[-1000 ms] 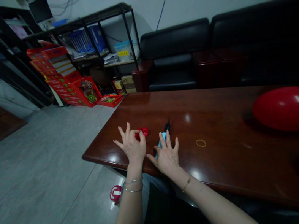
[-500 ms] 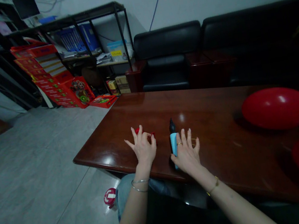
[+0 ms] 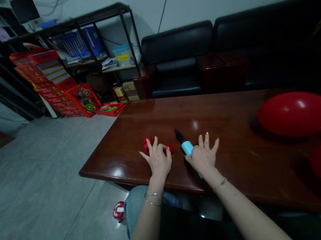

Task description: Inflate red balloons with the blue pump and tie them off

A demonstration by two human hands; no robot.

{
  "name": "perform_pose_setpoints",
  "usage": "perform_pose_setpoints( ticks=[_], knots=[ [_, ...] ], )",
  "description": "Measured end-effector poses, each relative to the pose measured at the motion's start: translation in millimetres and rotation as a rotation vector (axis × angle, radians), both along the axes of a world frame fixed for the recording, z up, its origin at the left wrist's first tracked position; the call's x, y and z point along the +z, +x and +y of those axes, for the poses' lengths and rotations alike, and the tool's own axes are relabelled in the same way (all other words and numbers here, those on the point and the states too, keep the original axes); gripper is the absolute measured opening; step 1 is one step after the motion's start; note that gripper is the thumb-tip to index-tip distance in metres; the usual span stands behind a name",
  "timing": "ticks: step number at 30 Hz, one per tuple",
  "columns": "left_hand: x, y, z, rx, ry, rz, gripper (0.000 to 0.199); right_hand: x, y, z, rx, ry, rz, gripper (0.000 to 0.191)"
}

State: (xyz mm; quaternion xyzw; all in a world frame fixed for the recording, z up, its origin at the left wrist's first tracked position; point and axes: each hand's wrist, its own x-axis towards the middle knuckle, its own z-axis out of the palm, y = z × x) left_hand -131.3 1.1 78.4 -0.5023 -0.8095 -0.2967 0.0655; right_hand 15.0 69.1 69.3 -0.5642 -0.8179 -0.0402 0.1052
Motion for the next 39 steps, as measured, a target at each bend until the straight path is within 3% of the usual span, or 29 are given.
perform_pose_setpoints(
  ticks=[10,17,30,39],
  knots=[
    [0.9,-5,3,0.041,-0.085,-0.024,0.016,12.5,65,-23,0.255,0.284,0.177,0.029],
    [4.4,-3,7,0.074,-0.126,0.011,0.019,17.8,100,-40,0.34,0.321,0.129,0.029],
    [8.6,15,0,-0.01,-0.137,0.199,0.014,13.5,112,-49,0.326,0.256,0.056,0.029],
    [5.5,20,-6,-0.193,-0.063,0.225,0.01,10.7,114,-53,0.308,0.234,0.082,0.026]
  ],
)
